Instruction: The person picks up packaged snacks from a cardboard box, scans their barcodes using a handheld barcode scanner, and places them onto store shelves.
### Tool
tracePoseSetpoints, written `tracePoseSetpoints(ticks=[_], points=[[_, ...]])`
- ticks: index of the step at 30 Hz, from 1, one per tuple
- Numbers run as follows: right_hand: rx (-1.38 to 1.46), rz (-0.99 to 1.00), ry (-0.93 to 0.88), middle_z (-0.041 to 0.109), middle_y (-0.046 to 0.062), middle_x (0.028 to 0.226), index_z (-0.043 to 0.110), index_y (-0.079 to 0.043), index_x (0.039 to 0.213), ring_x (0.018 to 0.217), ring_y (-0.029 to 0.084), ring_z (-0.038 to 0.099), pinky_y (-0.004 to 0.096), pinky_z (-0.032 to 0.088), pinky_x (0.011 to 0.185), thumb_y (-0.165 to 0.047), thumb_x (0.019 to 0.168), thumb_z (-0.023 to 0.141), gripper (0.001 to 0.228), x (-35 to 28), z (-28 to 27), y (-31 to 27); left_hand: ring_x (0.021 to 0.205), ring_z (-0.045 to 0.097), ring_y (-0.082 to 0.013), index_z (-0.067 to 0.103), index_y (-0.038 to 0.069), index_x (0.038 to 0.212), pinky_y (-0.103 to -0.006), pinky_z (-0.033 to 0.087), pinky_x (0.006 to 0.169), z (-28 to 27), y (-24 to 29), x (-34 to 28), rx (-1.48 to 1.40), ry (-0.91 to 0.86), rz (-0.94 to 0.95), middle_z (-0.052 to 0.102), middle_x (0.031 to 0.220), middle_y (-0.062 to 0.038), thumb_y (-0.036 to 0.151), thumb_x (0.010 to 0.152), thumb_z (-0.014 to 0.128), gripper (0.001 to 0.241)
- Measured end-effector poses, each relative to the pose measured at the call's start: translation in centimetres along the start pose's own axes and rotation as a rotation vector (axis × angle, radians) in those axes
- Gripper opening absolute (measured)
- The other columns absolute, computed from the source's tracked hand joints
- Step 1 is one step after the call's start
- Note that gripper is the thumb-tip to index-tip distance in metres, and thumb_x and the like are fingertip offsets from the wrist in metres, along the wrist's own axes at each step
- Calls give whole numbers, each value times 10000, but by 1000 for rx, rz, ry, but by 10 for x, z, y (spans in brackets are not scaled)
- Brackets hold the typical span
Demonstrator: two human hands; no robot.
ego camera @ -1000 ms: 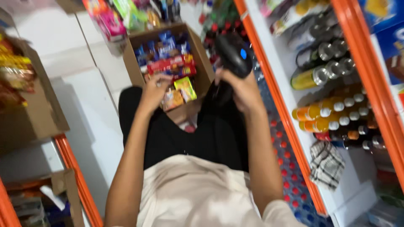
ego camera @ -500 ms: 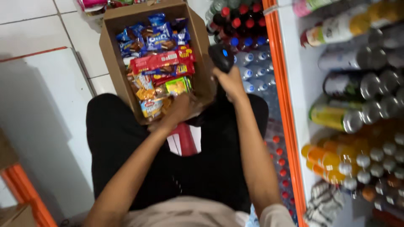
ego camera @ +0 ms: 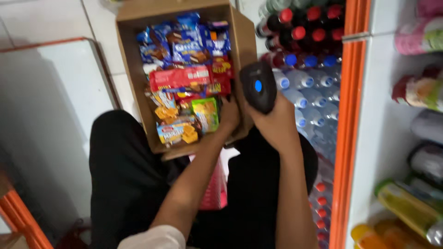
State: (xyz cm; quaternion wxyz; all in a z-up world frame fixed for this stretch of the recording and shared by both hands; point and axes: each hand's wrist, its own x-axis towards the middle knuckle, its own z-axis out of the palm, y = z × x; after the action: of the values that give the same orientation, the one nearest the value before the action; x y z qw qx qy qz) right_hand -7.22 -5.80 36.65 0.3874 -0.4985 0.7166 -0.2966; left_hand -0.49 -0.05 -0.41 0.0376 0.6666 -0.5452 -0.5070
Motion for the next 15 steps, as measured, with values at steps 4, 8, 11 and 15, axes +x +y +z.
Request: tracePoseSetpoints(ticks=[4,8,11,15], points=[[-80,51,-44,774,127,984,706,-6,1111,925,175,753,339,566,812,-152,820,816,344,5,0,-4,1236,471,-617,371,24,1543,-543,464,1024,4,-12,-5,-4,209,228,138,1506,-492,67,955,496,602],[-107,134,-55,779,128,988,701,-2,1107,909,199,756,341,563,819,-161,842,814,329,5,1,-3,1216,533,-563,414,30,1495,-532,486,1008,12,-12,8,-81,113,83,301,1505,-409,74,1031,427,466],[-66,59,-32,771,136,1006,685,2,1135,940,222,756,346,567,827,-140,812,806,373,8,3,-4,1212,523,-563,411,-8,1483,-548,466,1007,21,-13,13,-52,221,110,358,1449,-400,69,1008,452,482],[-104,74,-61,765,142,1018,683,0,1147,959,234,762,353,562,821,-129,815,800,375,8,1,-5,1246,539,-522,441,-10,1433,-566,468,1022,14,-8,7,287,250,98,450,1399,-379,78,997,483,446]])
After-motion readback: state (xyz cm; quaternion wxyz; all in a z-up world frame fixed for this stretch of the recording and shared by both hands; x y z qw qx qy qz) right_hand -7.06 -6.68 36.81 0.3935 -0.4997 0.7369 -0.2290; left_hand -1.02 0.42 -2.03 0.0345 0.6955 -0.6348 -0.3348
